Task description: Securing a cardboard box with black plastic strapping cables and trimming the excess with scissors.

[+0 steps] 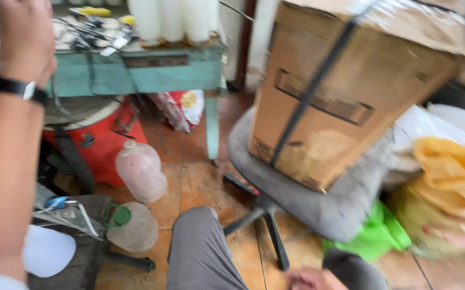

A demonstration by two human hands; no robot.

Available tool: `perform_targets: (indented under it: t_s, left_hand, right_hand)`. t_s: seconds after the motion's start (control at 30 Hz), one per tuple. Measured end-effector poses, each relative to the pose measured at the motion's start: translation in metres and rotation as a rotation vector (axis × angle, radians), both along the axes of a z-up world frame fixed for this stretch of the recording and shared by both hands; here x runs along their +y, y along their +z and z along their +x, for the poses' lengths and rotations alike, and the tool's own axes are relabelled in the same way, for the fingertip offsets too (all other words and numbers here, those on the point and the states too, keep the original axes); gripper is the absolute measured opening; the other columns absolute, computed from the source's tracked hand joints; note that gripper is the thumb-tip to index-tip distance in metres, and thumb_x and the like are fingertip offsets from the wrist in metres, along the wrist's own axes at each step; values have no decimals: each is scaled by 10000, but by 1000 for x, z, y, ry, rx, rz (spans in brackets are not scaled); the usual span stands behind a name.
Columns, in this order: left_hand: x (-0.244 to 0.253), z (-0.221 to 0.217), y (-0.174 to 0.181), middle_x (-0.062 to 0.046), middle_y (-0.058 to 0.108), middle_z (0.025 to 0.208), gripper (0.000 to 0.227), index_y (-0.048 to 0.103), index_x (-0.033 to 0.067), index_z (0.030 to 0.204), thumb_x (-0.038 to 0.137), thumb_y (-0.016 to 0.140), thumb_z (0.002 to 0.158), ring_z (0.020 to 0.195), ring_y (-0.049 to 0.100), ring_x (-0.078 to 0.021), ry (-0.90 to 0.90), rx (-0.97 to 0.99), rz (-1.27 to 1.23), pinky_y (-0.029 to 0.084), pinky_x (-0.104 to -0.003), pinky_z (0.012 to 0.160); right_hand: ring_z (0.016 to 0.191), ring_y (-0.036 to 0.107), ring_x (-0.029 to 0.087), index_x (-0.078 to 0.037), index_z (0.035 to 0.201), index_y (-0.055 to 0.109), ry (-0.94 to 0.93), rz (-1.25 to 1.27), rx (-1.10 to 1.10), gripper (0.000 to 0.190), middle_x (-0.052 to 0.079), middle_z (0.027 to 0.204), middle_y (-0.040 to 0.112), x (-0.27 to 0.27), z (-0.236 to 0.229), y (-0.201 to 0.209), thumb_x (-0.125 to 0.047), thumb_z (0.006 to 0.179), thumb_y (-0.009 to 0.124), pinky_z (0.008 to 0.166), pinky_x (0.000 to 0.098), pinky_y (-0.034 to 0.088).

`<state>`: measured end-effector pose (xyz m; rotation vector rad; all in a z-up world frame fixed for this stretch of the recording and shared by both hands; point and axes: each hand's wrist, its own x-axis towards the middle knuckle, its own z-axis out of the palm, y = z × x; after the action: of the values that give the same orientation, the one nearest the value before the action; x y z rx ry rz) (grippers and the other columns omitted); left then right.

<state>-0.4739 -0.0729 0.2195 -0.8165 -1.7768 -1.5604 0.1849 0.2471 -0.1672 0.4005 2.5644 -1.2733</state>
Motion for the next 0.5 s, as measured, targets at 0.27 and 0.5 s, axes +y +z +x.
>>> perform_targets:
  t_s: [0.27,0.5]
  left_hand:
    - [59,377,-33,-22,612,702,275,707,162,881,167,521,1083,563,506,-152,-335,-508,-754,358,-305,455]
    - [112,477,-157,27,646,757,349,609,130,789,321,488,1055,718,568,-109,-1150,-516,-660,458,-274,700]
  right_hand:
    - [956,683,104,-91,1193,730,-202,-144,567,489,-16,1071,768,-72,-21,186,-496,997,539,852,288,525]
    - [1005,683,249,39,1414,571,-534,-887,818,582,171,1213,708,-93,-21,191,-387,1018,556,849,394,560]
